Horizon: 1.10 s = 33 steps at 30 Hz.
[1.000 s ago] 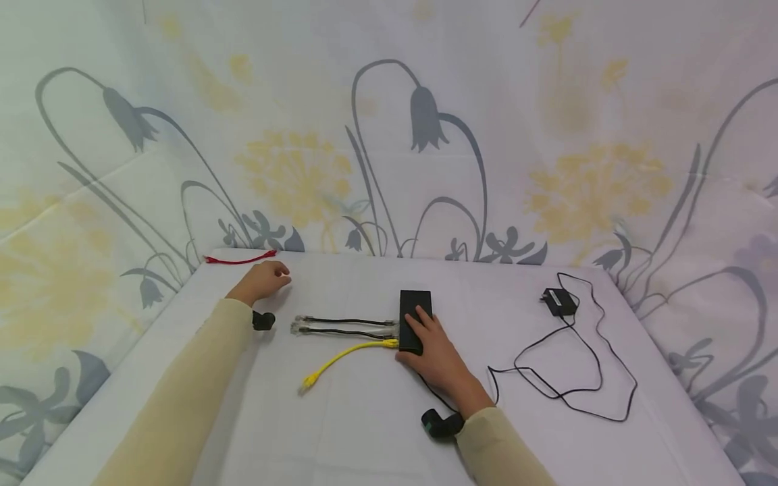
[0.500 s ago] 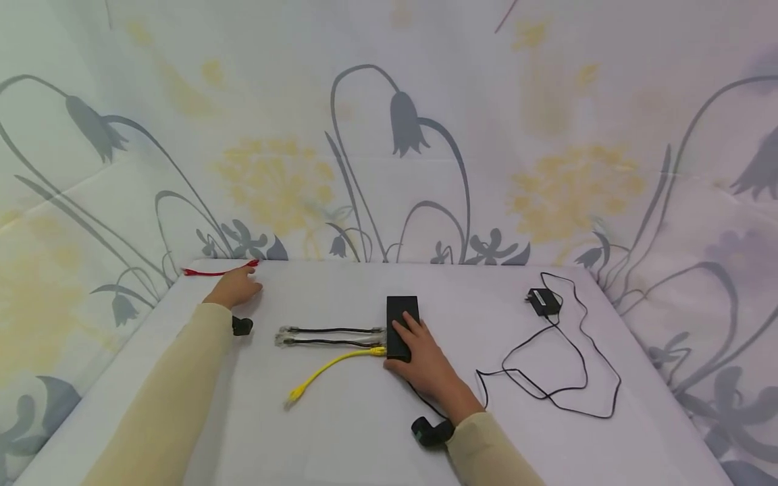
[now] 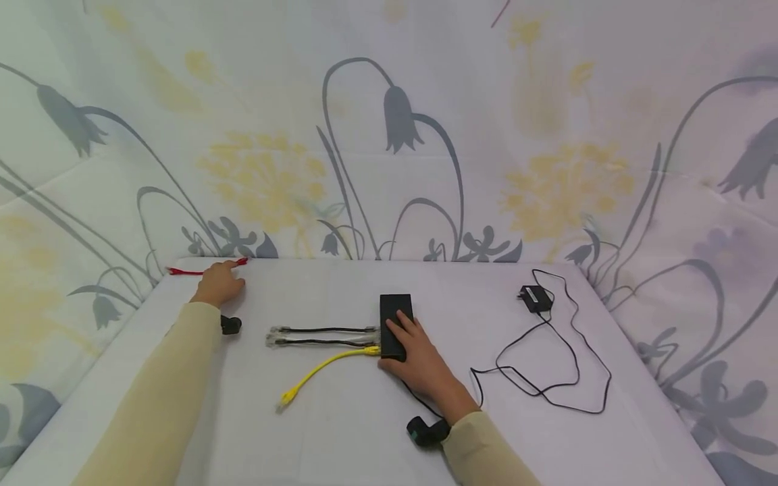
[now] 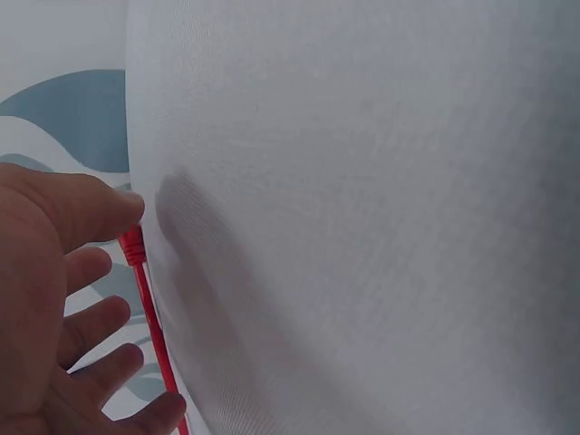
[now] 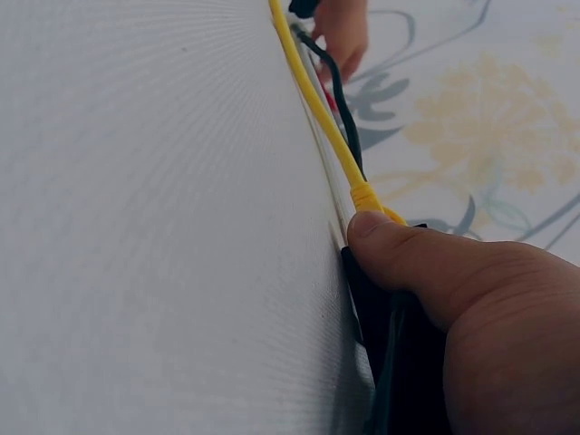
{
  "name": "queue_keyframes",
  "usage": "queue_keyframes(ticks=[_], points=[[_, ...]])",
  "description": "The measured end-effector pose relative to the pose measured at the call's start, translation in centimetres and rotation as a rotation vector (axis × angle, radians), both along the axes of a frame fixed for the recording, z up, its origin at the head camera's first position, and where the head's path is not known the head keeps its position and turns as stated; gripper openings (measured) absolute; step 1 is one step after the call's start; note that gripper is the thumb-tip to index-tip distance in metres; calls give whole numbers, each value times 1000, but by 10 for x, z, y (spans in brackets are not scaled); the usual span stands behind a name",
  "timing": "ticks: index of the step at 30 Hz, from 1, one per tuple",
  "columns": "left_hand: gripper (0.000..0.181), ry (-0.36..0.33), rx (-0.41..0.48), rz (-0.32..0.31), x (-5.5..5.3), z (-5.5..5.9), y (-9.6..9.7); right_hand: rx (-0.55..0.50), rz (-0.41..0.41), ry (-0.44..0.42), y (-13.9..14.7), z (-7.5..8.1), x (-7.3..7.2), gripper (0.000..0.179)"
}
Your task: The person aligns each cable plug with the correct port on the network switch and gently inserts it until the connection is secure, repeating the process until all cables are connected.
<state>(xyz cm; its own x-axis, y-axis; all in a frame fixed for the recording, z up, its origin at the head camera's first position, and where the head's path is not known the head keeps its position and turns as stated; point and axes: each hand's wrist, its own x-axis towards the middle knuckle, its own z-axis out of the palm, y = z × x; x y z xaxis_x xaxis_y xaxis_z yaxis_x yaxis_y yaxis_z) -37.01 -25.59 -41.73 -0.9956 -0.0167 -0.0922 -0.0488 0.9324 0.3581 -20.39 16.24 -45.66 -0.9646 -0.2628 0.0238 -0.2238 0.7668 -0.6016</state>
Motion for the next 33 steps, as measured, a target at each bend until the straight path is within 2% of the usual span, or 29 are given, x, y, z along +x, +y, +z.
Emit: queue_keyframes(ticks=[9, 18, 21, 24, 28, 33], points=[[57, 38, -14, -7, 1, 1, 0, 3, -7, -3, -1, 2, 2, 77], [61, -42, -14, -3, -12, -6, 0, 6, -9, 9, 0, 1, 0, 78], [60, -50, -17, 11, -10, -4, 1, 6, -5, 12, -1, 1, 0, 78], [56, -18, -37, 22, -7, -2, 4, 2, -5, 17, -1, 1, 0, 78], [47, 65, -60, 48, -1, 0, 10, 3, -5, 12, -1, 1, 0, 78], [36, 142, -80, 96, 0, -5, 13, 7, -3, 6, -1, 1, 0, 78]])
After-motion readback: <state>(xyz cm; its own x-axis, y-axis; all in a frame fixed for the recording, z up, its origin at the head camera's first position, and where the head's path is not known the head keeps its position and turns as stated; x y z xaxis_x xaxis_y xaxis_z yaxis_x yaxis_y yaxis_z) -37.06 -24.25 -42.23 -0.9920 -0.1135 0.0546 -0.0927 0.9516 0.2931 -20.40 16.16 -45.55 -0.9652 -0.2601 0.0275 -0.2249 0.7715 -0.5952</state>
